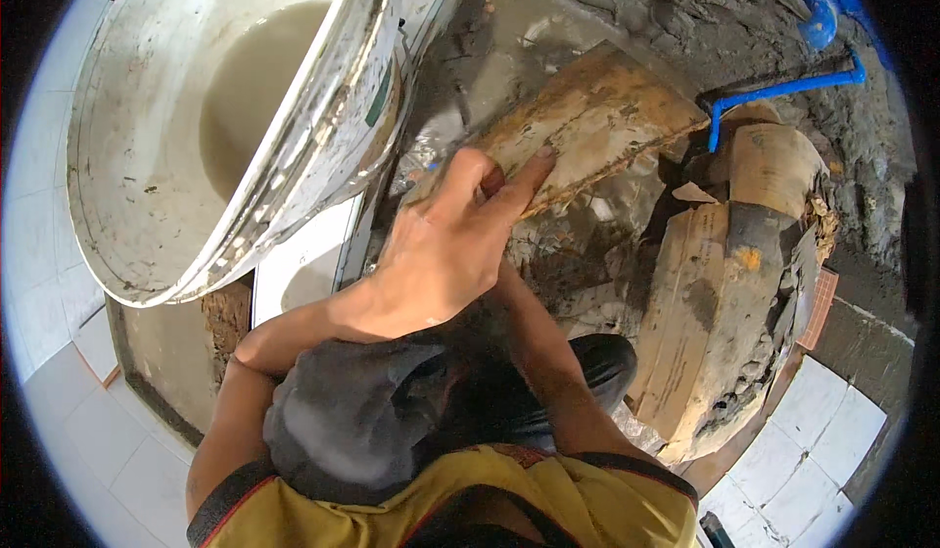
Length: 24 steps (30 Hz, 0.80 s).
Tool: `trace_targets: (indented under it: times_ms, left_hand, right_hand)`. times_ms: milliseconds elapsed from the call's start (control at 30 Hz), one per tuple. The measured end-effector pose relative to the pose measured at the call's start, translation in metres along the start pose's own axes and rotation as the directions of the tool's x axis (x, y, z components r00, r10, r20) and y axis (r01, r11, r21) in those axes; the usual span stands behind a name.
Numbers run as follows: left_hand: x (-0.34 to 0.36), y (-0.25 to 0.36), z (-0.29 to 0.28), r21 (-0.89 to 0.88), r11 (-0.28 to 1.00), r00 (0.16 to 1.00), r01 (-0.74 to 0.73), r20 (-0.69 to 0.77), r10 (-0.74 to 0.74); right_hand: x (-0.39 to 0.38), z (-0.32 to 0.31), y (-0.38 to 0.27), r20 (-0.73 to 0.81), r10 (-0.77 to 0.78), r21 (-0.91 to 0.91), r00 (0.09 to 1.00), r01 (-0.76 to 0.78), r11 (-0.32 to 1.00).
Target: The person applies mortar to the back of a tile using a trowel and then presses the tile onto a wall. The person reaches into a bag of material, spreads mortar on a board, and handles a tile while working in an unfinished room.
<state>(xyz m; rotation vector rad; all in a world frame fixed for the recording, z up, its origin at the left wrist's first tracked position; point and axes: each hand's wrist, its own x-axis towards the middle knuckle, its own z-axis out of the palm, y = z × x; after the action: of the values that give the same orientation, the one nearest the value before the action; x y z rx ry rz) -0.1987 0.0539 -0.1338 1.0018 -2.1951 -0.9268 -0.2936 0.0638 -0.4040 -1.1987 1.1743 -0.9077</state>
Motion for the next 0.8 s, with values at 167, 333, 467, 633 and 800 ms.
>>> trace_targets:
  times_ms: [167,333,467,633,800]
  left_hand:
    - [-0.001,-0.005,-0.003,0.024,1.0,1.0,-0.013,0.001,0.013]
    - [0.006,-0.012,-0.001,0.053,0.993,0.995,0.103,-0.022,-0.102]
    - [0.006,-0.026,-0.003,-0.083,0.992,0.987,0.091,-0.126,-0.101]
    - [-0.008,-0.066,0.019,-0.226,0.962,0.974,0.153,-0.132,-0.186]
    - [-0.034,-0.099,0.083,-0.585,0.739,0.907,0.335,-0.011,-0.42]
  right_hand:
    - [0.036,-0.004,-0.008,-0.008,-0.196,0.208,0.981,0.193,0.959]
    - [0.043,-0.031,-0.017,-0.057,-0.446,0.212,0.893,0.448,0.869]
    - [0.028,-0.076,-0.041,-0.2,0.063,0.06,0.978,-0.052,0.997]
    - [-0.016,-0.173,-0.074,-0.28,0.472,0.101,0.836,-0.463,0.88]
    - [0.078,-0.267,-0.075,-0.357,0.036,-0.898,0.933,-0.353,0.262]
